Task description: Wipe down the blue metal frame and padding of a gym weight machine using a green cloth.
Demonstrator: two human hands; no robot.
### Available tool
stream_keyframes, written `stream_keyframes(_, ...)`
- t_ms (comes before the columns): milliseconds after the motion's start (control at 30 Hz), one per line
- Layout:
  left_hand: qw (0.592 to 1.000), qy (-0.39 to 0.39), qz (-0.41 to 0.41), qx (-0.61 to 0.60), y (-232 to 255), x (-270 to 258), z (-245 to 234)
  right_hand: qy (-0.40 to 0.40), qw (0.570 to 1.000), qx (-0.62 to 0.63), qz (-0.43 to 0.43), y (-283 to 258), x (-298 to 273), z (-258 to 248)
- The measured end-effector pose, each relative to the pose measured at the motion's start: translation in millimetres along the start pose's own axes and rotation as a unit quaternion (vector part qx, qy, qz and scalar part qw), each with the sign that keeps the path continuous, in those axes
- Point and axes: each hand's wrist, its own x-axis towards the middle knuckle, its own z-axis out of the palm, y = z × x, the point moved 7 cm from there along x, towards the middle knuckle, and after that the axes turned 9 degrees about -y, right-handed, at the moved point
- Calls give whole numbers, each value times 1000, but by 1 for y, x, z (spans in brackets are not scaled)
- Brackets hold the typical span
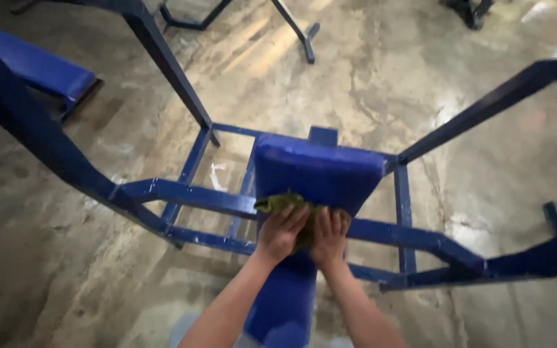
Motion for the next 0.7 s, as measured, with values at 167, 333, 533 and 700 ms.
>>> stream_keyframes(167,999,-25,-30,-11,-6,-14,42,-42,999,0,11,5,-14,17)
stream_keyframes(333,1000,-6,-17,-12,0,0,21,-23,999,28,6,5,-13,8)
stream_keyframes(533,996,-42,-55,-56,1,7,-5,-34,998,36,24,1,-8,2)
stream_keyframes(700,995,4,-54,-80,3,15,-37,-10,998,33,43,1,-10,13)
